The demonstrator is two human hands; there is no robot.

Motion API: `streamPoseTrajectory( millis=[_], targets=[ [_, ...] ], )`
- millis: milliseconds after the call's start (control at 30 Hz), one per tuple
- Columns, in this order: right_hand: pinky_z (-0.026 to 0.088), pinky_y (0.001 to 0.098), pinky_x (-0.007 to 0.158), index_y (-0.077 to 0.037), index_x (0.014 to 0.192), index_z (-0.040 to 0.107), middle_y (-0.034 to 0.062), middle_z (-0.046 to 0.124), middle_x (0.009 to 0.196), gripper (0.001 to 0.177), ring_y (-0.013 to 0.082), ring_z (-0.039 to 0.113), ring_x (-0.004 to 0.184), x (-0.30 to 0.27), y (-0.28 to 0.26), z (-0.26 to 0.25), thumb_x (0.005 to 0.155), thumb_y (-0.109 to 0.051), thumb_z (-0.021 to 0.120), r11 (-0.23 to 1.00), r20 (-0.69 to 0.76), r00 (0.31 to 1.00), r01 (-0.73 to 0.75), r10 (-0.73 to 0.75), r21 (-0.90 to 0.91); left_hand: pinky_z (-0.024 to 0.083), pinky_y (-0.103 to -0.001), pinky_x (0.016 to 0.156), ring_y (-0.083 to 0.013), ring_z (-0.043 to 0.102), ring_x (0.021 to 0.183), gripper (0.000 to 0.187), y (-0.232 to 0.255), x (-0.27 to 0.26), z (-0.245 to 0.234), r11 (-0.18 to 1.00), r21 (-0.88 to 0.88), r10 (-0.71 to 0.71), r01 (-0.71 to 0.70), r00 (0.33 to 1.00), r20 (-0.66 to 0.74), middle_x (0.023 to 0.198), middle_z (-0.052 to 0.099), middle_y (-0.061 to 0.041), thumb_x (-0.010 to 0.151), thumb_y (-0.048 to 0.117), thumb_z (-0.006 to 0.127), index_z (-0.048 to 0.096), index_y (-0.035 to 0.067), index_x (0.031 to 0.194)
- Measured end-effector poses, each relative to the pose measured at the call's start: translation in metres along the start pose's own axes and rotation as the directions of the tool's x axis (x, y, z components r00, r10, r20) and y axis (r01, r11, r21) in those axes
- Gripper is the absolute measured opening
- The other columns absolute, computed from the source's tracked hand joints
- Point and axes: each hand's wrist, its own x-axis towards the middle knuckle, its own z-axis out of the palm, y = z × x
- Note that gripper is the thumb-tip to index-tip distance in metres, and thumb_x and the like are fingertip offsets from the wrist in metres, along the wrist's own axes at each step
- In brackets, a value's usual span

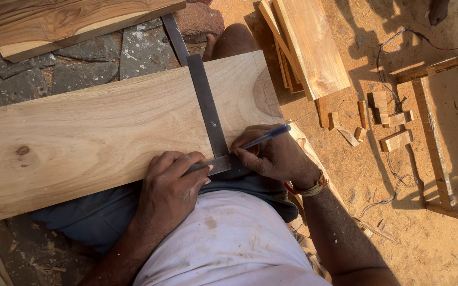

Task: The person uses a try square and a pencil to mark straight lines on several wooden planks. They position the square on each plank and draw lines along the edge, then move to the next plank to repeat the process.

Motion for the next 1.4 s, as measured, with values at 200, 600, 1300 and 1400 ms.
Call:
streamPoseTrajectory(
  millis=[200,600,1300,1400],
  targets=[
    [0.061,0.0294,0.068,-0.003,0.101,0.074,0.0083,0.076,0.091,0.015,0.0165,0.075,0.081,0.003,-0.003,-0.004,0.091,-0.014,0.072,0.997,0.018,0.997,0.073,-0.074,0.032,0.05,-0.036,0.083,-0.0181,0.064,0.095,0.019,0.0,0.001,0.001,1.0,0.007,-0.001,0.001,1.0,0.012,0.105,0.074,0.0,0.079,0.014,0.083,0.081,0.009,0.097],
    [0.061,0.033,0.067,-0.002,0.094,0.08,0.0113,0.078,0.078,0.018,0.0181,0.076,0.068,0.129,0.021,-0.007,0.092,-0.019,0.072,0.996,-0.261,0.965,-0.003,-0.02,-0.09,0.05,-0.037,0.083,-0.0183,0.063,0.094,0.021,0.0,0.003,0.002,0.999,0.02,-0.033,0.032,0.999,0.043,0.105,0.074,0.001,0.077,0.016,0.083,0.081,0.009,0.097],
    [0.063,0.0286,0.063,-0.007,0.094,0.081,0.0075,0.081,0.085,0.014,0.0153,0.079,0.071,-0.019,-0.027,0.01,0.083,-0.013,0.078,0.981,-0.026,0.993,-0.117,0.114,-0.153,0.051,-0.042,0.087,-0.0207,0.064,0.097,0.022,-0.007,-0.001,0.009,0.996,-0.047,-0.071,0.074,0.995,0.074,0.114,0.073,-0.003,0.079,0.012,0.081,0.082,0.009,0.101],
    [0.061,0.03,0.056,-0.007,0.093,0.083,0.0083,0.081,0.083,0.014,0.0161,0.077,0.065,-0.038,-0.029,0.009,0.081,-0.013,0.08,0.964,-0.075,0.987,-0.155,0.142,-0.214,0.05,-0.042,0.088,-0.0211,0.063,0.098,0.022,-0.007,-0.002,0.011,0.997,-0.042,-0.057,0.06,0.997,0.055,0.114,0.073,-0.003,0.079,0.009,0.08,0.081,0.008,0.101]
  ],
)
